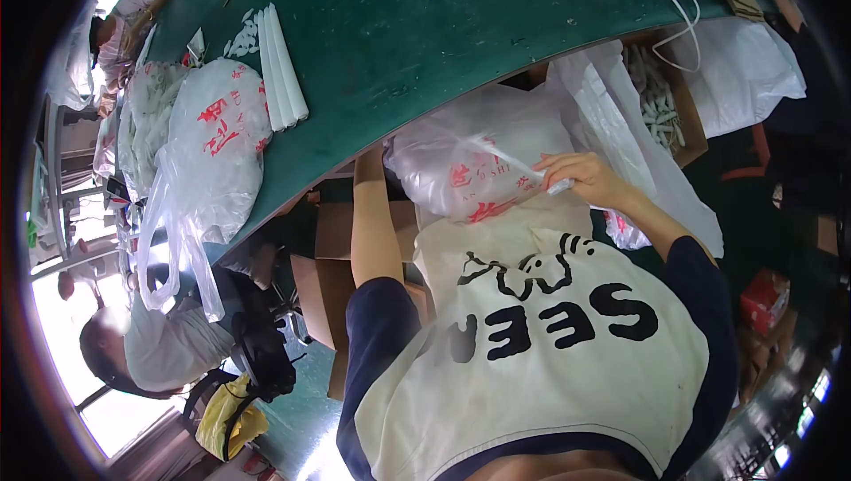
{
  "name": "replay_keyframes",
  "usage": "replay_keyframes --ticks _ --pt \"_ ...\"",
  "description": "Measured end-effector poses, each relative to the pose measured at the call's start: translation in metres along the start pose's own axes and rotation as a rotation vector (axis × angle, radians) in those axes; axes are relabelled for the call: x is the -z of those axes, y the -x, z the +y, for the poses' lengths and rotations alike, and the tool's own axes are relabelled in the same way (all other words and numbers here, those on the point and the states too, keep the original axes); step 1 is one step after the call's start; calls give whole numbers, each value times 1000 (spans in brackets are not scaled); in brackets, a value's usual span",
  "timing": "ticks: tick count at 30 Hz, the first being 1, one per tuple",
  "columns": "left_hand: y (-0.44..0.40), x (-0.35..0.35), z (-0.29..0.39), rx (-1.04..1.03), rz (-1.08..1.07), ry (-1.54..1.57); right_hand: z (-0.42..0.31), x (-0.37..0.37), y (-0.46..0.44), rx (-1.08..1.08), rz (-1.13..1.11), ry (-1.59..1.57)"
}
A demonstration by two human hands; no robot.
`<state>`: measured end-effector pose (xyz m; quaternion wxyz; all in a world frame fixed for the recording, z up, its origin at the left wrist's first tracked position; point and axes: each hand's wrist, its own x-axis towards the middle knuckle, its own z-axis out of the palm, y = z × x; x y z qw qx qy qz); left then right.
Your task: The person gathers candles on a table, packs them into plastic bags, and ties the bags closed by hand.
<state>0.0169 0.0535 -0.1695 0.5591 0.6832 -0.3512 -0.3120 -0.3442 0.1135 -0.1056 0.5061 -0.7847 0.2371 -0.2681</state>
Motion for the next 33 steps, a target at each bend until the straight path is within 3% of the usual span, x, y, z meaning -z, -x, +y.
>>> replay_keyframes --ticks 19,22,28,31,33 --pt "-1 -1 -18 69 -4 30 14 -2 13 -44 29 196" --pt "-2 -1 -21 76 -2 39 7 6 10 -147 7 357" --pt "-3 -2 -29 103 0 61 9 4 10 -330 33 297" --pt "-3 -2 -33 117 -2 74 11 -1 12 -359 66 317" --pt "-1 -2 -37 128 -3 86 18 -3 17 -269 62 367"
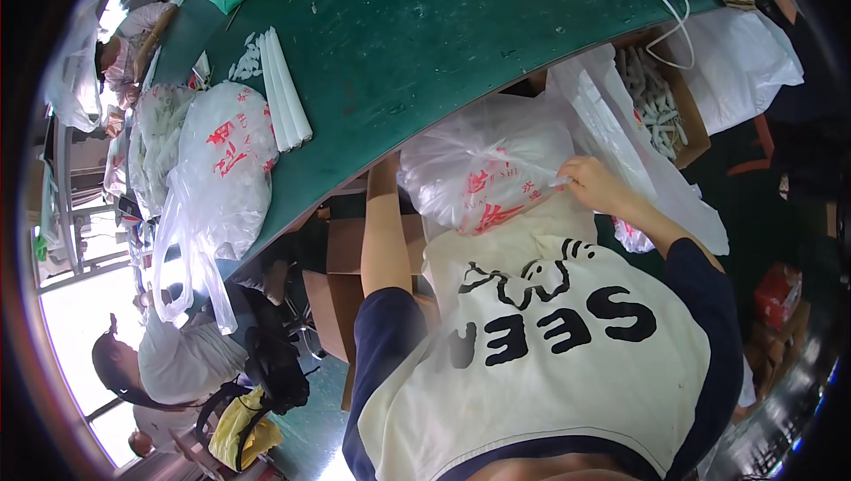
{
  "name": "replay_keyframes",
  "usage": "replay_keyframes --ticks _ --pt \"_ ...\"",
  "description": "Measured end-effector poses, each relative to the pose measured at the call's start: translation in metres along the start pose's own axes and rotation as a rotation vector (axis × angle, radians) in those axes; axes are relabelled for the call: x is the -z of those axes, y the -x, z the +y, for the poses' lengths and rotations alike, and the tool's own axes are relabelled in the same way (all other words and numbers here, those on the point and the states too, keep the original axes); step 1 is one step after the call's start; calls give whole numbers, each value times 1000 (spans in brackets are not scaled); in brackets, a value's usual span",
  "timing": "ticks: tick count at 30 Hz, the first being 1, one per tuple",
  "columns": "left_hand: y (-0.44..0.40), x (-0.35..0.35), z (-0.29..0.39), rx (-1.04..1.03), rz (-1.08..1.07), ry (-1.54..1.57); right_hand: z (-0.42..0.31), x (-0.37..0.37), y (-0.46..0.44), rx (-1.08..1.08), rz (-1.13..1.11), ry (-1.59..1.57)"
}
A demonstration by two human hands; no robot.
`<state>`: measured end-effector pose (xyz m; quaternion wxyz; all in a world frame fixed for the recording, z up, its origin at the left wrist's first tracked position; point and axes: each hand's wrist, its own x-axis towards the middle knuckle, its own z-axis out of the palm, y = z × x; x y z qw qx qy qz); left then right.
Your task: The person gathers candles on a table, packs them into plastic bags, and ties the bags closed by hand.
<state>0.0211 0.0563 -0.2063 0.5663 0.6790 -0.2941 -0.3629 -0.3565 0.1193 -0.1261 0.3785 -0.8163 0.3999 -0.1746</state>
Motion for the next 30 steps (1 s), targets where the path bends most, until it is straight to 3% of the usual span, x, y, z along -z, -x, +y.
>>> replay_keyframes --ticks 6,10,13,19,22,25,28,30 --pt "14 -8 -16 5 -46 89 -18 11 3 8 -17 -137" --pt "79 -22 14 -321 -205 147 -34 18 -4 33 83 -282" --pt "124 -31 42 -493 -383 -177 -49 23 -11 -10 169 -451" --pt "162 -68 96 -835 -729 -318 -68 34 -32 -158 150 -294" --pt "170 -84 99 -828 -701 -436 -73 27 -44 -221 286 -439" --pt "162 -95 88 -934 -546 -353 -77 30 -52 -317 309 -380" --pt "158 -91 94 -789 -563 -322 -68 29 -58 -122 400 -239" --pt "147 -81 102 -720 -587 -352 -70 34 -57 -78 314 -323"
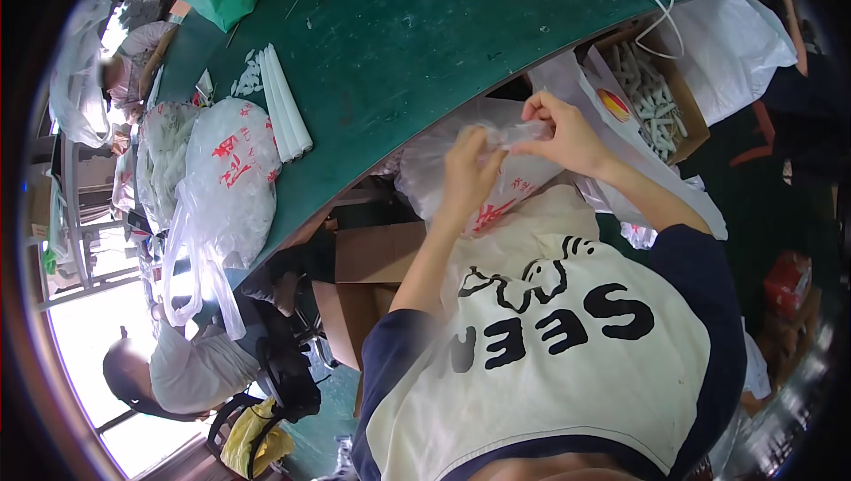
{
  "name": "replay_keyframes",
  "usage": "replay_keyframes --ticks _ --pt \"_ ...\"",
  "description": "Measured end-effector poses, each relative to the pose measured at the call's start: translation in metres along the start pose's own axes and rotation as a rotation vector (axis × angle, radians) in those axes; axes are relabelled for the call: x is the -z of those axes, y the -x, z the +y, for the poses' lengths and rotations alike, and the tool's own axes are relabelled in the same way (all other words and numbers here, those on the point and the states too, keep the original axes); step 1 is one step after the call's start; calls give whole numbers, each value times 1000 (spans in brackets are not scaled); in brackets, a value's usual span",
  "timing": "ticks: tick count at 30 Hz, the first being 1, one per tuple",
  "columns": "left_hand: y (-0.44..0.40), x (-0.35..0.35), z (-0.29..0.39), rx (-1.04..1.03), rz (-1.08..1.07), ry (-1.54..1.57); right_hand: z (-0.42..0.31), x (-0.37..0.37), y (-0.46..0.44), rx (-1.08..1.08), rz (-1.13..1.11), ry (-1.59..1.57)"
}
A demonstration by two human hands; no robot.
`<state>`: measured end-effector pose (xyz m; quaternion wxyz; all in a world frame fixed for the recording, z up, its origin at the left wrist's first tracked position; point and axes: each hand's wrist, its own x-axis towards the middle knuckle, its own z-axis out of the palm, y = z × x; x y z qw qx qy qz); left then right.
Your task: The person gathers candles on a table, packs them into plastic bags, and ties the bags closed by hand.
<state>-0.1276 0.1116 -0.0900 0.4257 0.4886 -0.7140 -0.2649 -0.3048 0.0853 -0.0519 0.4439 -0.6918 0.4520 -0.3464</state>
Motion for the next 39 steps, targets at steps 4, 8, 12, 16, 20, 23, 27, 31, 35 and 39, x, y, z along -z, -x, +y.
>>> replay_keyframes --ticks 4,8,12,16,20,23,27,31,35,39 --pt "-3 21 -8 21 -68 26 -1 12 -3 31 -254 245" --pt "2 28 8 298 -199 318 11 8 -9 23 -299 256" --pt "-4 35 34 299 -166 370 -5 -1 -18 19 -372 67" --pt "-25 50 77 229 -69 356 2 -14 -23 516 -274 155" --pt "-32 49 86 161 -76 232 14 -36 -26 441 -352 94" --pt "-34 57 101 51 -49 228 7 -49 -22 330 -367 -55" --pt "-39 68 121 38 16 337 8 -65 -21 428 -249 205" --pt "-42 75 128 -238 -127 160 9 -75 -13 448 -48 -239" --pt "-40 67 141 -301 -178 131 16 -92 -12 657 144 -93" --pt "-30 80 144 -486 -95 -180 -1 -88 -5 415 186 -334"
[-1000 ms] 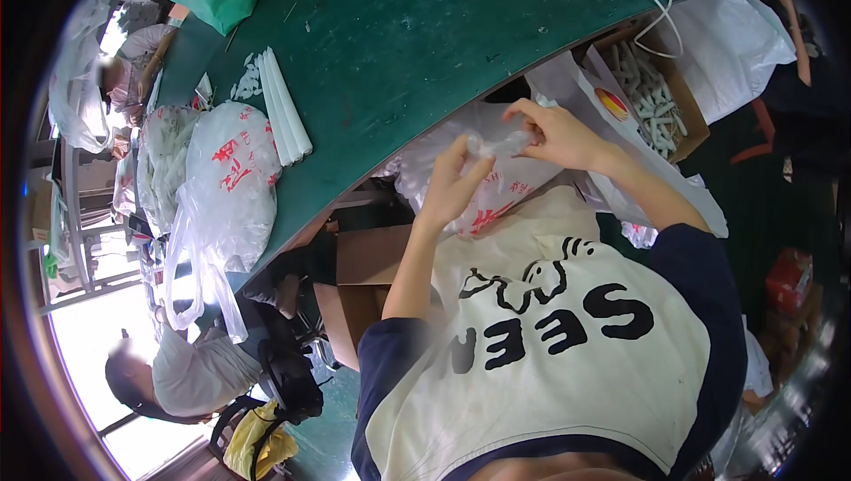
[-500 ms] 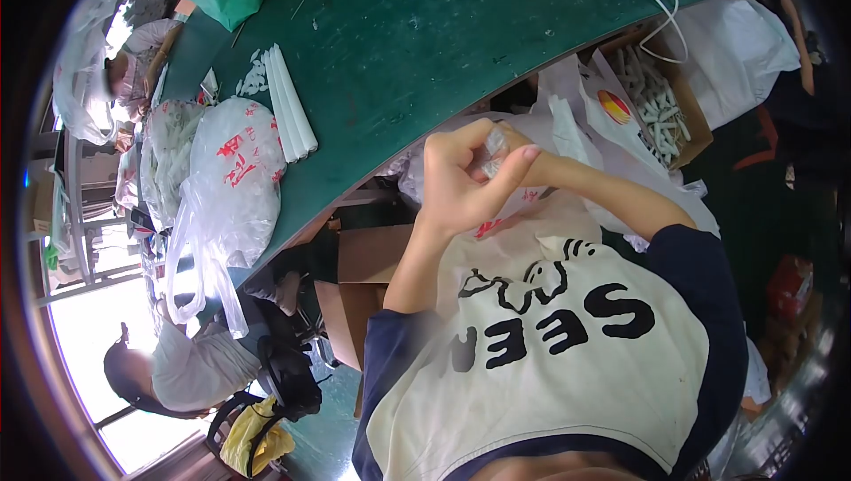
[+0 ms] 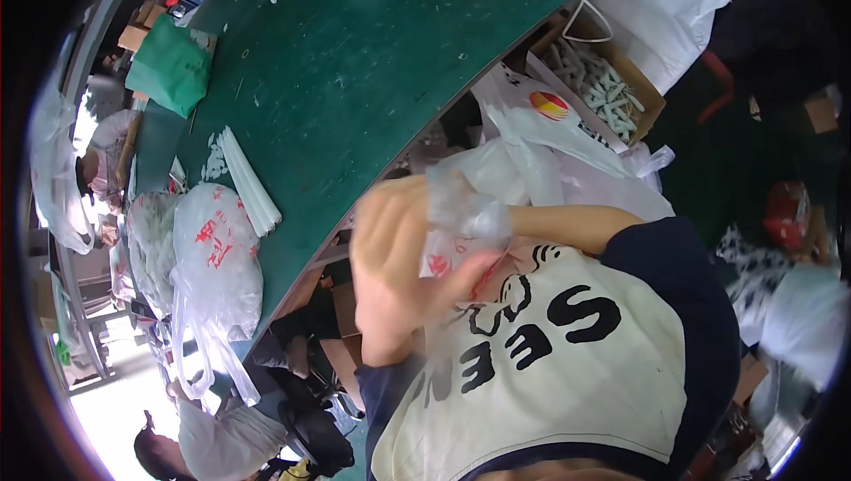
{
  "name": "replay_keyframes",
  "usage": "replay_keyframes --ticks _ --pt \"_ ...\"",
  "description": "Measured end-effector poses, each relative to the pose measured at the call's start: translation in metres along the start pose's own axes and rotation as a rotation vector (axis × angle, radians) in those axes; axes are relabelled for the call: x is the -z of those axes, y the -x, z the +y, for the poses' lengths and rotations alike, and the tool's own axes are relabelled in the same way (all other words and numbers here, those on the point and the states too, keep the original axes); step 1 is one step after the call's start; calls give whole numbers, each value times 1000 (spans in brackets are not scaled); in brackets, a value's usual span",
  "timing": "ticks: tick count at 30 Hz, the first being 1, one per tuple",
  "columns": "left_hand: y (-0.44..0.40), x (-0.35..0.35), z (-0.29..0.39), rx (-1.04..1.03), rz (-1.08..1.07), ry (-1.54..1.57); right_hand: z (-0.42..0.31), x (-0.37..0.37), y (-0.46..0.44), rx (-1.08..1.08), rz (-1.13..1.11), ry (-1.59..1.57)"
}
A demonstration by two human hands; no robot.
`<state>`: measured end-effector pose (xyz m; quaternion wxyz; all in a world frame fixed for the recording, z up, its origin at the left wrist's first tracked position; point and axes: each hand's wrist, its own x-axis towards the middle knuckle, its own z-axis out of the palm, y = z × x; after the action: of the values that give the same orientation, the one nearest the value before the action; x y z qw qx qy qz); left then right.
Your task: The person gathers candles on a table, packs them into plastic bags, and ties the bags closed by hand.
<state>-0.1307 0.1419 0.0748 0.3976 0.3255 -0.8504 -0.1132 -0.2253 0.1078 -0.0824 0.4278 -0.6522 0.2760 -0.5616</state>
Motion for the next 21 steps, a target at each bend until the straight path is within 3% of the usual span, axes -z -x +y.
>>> replay_keyframes --ticks 1,4,6,9,13,15,17,21 --pt "8 9 1 54 -4 -118 -1 0 0 -111 48 -91" --pt "48 26 -7 277 112 -87 -36 2 -12 -535 151 -273" --pt "87 34 -17 412 198 13 -45 5 -24 -371 256 -261" --pt "126 33 -24 554 341 -94 -65 8 -36 -327 313 -379" --pt "157 10 -26 736 451 29 -79 7 -44 -230 329 -465" --pt "165 -5 -29 794 395 199 -92 5 -46 -230 311 -429" --pt "158 -22 -27 809 490 503 -104 6 -45 -237 269 -340" --pt "146 -45 -30 959 637 658 -116 6 -36 -171 230 -286"
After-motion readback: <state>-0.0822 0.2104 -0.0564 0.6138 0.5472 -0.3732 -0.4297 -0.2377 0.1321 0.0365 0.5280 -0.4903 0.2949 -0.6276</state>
